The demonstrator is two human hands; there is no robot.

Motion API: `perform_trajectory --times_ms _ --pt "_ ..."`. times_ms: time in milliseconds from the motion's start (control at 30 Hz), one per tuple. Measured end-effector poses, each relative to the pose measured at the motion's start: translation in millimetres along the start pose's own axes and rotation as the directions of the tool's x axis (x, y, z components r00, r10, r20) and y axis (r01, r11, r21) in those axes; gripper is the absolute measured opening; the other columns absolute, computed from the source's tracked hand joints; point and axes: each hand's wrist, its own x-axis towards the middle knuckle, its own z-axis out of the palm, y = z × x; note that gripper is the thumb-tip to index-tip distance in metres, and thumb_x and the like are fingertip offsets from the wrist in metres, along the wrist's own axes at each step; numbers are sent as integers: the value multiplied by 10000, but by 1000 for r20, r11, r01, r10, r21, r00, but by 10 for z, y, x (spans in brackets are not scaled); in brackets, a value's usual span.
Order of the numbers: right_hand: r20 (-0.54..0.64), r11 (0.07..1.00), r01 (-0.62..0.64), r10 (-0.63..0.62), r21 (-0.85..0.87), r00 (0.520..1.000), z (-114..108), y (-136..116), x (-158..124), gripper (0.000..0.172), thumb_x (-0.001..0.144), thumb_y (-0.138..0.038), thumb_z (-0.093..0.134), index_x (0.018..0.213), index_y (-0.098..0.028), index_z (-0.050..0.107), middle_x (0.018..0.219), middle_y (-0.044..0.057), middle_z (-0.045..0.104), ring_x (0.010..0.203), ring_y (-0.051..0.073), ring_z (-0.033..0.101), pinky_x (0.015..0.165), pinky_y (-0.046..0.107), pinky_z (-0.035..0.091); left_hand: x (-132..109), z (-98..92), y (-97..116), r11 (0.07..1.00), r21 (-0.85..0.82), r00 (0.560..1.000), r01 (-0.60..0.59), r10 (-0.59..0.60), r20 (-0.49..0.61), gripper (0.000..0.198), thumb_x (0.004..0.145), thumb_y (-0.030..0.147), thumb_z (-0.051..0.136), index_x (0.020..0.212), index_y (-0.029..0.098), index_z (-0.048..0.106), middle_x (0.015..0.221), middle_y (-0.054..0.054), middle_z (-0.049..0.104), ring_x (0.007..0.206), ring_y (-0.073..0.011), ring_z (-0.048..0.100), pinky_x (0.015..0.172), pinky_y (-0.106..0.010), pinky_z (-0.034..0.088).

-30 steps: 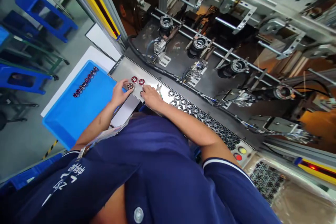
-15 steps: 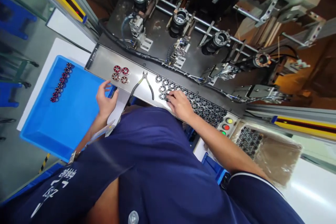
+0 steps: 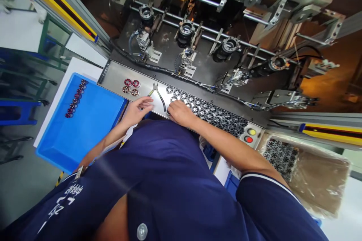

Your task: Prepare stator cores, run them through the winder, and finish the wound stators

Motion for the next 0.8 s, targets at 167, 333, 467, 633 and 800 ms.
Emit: perform_trajectory --times_ms 167,333,467,633,800 --pt "-403 984 116 -52 136 913 -532 -146 359 224 939 -296 554 1077 -136 628 878 88 706 812 202 630 752 352 519 35 226 285 962 -268 980 51 4 200 740 835 743 532 1225 120 613 983 -127 742 841 -239 727 765 -405 590" --pt "-617 938 289 -113 192 779 -914 -252 582 217 923 -258 635 1112 -153 618 859 72 726 788 200 671 714 353 550 12 211 638 809 -588 988 9 83 130 632 813 619 690 1286 224 552 992 -57 742 963 -237 721 808 -354 568" --pt "-667 953 274 -123 125 734 -950 -288 606 194 903 -203 666 1091 -169 631 895 79 741 805 211 691 713 375 555 -9 230 744 712 -702 995 4 67 73 530 742 577 787 1091 231 589 883 -31 735 1024 -260 711 858 -400 572" --pt "-621 944 218 -19 246 783 -1061 -304 552 230 923 -245 657 1144 -183 675 1086 126 738 986 249 700 818 441 572 35 213 734 755 -652 996 -64 91 8 524 711 575 814 1078 250 627 863 -16 760 868 -225 730 797 -388 591" --pt "-192 656 125 31 744 981 -1377 -105 551 217 987 -329 578 1043 -238 768 1457 97 566 1293 232 591 1050 452 514 113 74 692 812 -572 975 -117 204 91 484 682 464 874 1056 214 695 813 -14 762 677 -169 727 682 -307 583"
